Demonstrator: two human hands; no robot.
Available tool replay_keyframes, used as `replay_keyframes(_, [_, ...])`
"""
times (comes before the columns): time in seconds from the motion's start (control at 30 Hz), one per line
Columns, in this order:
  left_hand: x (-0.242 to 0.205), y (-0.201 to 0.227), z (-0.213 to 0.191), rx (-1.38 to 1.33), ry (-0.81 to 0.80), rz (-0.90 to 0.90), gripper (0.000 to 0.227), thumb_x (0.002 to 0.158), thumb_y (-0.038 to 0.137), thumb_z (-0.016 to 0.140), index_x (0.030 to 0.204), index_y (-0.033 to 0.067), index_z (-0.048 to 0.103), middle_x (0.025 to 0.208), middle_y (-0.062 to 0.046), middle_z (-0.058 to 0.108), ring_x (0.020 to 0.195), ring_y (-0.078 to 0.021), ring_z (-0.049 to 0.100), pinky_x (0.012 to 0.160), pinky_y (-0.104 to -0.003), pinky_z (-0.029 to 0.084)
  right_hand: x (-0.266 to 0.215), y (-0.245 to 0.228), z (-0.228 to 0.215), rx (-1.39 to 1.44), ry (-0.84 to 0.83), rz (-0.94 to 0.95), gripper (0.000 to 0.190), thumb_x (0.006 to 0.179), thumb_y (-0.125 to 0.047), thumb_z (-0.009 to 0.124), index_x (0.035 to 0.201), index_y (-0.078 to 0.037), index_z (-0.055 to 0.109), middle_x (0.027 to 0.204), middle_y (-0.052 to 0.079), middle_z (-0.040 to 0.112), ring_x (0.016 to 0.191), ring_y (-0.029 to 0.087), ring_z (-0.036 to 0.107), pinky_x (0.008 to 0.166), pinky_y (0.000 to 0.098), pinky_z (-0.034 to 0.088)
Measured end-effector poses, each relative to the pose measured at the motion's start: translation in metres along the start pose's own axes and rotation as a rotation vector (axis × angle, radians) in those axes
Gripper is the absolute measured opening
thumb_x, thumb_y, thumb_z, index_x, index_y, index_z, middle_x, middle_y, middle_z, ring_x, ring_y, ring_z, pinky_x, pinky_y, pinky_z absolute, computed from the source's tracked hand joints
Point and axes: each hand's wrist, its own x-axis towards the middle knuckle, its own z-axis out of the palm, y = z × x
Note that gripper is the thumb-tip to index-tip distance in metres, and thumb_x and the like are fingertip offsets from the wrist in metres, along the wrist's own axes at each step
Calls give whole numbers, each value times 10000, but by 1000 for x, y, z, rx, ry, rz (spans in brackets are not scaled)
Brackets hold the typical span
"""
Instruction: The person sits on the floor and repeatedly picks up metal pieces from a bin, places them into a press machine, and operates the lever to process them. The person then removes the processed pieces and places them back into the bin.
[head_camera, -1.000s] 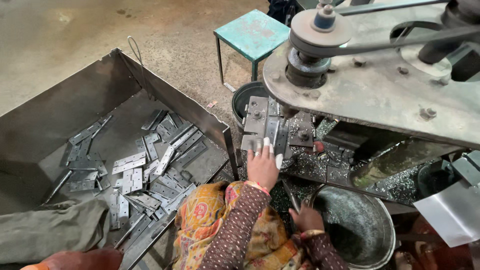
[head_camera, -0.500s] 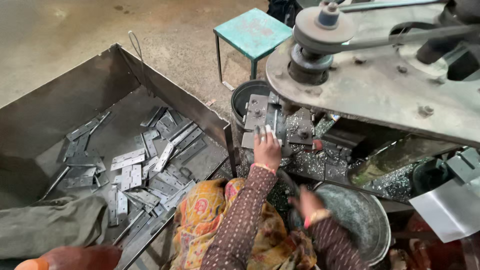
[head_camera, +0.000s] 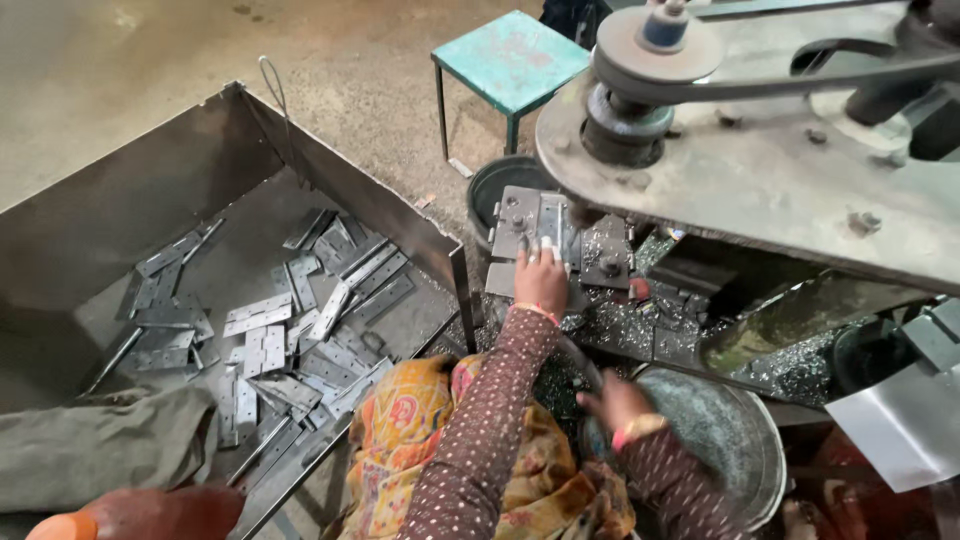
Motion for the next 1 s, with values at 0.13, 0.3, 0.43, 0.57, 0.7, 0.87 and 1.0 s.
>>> replay_keyframes(0.13, [-4, -1, -1, 101, 271, 91, 310, 834, 268, 633, 1008, 45, 759, 1198, -182, 700, 1030, -289, 724, 1097, -520, 382, -23, 16, 59, -40, 387, -135, 479, 942, -489, 630, 1140, -54, 587, 876, 219, 732, 837, 434, 710, 734, 519, 564])
replay_keyframes(0.3, [1, -7, 0, 48, 107, 71, 224, 919, 199, 618, 997, 46, 762, 1162, -167, 707, 936, -277, 746, 1159, -546, 356, 6, 11, 10, -134, 128, -158, 662, 842, -617, 691, 1125, -34, 553, 830, 204, 730, 778, 388, 727, 684, 478, 584])
replay_keyframes(0.43, [35, -23, 3, 17, 6, 16, 202, 981, 144, 572, 1001, 75, 761, 1170, -142, 709, 874, -262, 757, 1212, -564, 322, -2, -20, -35, -202, 67, -122, 693, 895, -664, 636, 1130, -22, 523, 820, 208, 716, 767, 401, 718, 692, 501, 576])
replay_keyframes(0.57, [38, -31, 16, 69, 223, 100, 190, 893, 149, 592, 926, 89, 769, 1165, -138, 707, 936, -257, 754, 1176, -549, 318, -33, -15, 17, 56, -44, 151, 591, 929, -526, 560, 1292, -74, 441, 916, 193, 748, 803, 399, 771, 708, 518, 635])
replay_keyframes(0.7, [35, -34, 12, 5, 150, 115, 185, 903, 133, 598, 944, 110, 777, 1163, -132, 707, 1060, -279, 725, 1189, -538, 296, -9, 8, 41, -83, 180, -79, 572, 932, -524, 625, 1246, -54, 537, 1014, 215, 733, 886, 405, 715, 767, 512, 584])
replay_keyframes(0.87, [18, -17, -39, 76, -192, 126, 351, 971, 231, 513, 1267, 123, 667, 1381, -126, 607, 1246, -229, 608, 1285, -552, 91, -40, -27, -36, 60, 177, -52, 643, 907, -510, 668, 1327, -58, 487, 1036, 187, 742, 895, 344, 746, 797, 465, 600])
replay_keyframes(1.0, [-45, 0, -61, 186, -166, 194, 412, 1017, 304, 471, 1351, 94, 592, 1517, -185, 466, 1455, -313, 389, 1237, -527, 34, -72, -73, -79, 337, 542, -70, 534, 918, -422, 650, 1292, -63, 520, 1154, 147, 715, 882, 264, 761, 743, 418, 606])
